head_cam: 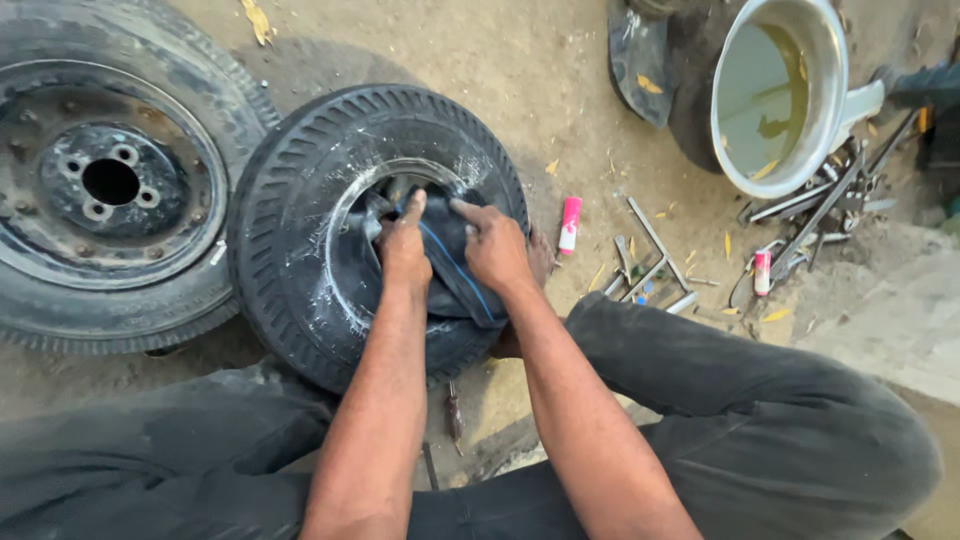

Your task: The person inflates a small tire using a pressure gauge and hose, then applies a white sealant paste to the inner rim. They insert a new inner tube into the tire and begin seating it by hand.

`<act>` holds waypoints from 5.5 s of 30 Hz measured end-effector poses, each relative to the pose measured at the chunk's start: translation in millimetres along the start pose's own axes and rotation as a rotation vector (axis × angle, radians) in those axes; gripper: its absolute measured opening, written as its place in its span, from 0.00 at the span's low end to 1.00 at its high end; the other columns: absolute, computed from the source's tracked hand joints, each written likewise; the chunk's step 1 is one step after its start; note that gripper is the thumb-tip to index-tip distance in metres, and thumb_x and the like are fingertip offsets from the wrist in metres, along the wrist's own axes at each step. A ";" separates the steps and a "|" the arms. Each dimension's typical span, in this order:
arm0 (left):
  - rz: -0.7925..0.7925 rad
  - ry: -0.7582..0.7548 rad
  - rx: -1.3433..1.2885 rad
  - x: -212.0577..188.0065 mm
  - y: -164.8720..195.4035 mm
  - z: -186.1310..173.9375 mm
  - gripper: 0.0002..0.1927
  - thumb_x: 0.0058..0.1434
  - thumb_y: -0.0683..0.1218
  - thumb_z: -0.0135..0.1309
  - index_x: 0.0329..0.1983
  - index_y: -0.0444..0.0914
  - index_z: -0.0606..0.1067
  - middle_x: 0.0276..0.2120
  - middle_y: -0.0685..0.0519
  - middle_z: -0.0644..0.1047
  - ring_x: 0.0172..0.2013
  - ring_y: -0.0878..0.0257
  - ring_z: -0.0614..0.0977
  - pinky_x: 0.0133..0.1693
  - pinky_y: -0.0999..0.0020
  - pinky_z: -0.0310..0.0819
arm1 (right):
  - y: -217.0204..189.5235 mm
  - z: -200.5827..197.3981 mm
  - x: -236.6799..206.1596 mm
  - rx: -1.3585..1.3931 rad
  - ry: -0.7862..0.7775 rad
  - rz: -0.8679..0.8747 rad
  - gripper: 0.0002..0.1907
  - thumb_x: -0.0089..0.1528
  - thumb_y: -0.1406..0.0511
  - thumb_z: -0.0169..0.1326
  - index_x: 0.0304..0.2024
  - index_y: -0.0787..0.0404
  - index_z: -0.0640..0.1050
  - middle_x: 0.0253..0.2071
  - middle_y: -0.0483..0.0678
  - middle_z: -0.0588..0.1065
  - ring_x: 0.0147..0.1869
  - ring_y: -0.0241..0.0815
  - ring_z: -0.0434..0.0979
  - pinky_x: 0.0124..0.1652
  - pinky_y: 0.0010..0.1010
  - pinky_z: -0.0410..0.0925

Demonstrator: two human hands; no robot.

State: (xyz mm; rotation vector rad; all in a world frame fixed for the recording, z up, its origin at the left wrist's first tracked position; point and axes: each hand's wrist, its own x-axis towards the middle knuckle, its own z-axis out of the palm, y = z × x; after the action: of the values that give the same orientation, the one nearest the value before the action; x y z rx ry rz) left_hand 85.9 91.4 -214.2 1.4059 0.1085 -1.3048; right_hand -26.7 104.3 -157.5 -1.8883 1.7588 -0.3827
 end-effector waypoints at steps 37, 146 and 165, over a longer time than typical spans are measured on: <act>-0.064 -0.149 0.204 -7.6 -8.0 -9.2 0.47 0.48 0.40 0.71 0.70 0.28 0.62 0.62 0.43 0.72 0.59 0.54 0.75 0.61 0.61 0.68 | -12.1 -7.5 15.7 -0.008 -0.101 0.553 0.19 0.56 0.51 0.64 0.34 0.60 0.85 0.37 0.62 0.80 0.45 0.61 0.82 0.47 0.45 0.72; 0.715 -0.346 0.795 35.2 -16.4 -9.4 0.20 0.65 0.47 0.70 0.58 0.39 0.80 0.56 0.47 0.80 0.55 0.58 0.80 0.59 0.64 0.71 | -16.1 9.6 23.4 -0.168 0.167 0.448 0.18 0.56 0.55 0.65 0.34 0.62 0.75 0.28 0.60 0.79 0.36 0.66 0.80 0.40 0.55 0.70; 0.329 -0.283 0.642 -45.8 21.3 -34.5 0.28 0.61 0.54 0.60 0.59 0.32 0.73 0.53 0.41 0.79 0.51 0.50 0.80 0.54 0.59 0.70 | 9.9 -47.5 -47.7 0.520 -0.277 -0.053 0.27 0.51 0.66 0.59 0.54 0.64 0.77 0.51 0.52 0.79 0.56 0.42 0.77 0.57 0.33 0.69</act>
State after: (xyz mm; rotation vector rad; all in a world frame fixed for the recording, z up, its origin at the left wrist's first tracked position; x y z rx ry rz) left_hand 104.7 136.4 -177.2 1.6534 -0.7629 -1.2939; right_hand -66.1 142.2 -117.1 -1.5294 1.2773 -0.5130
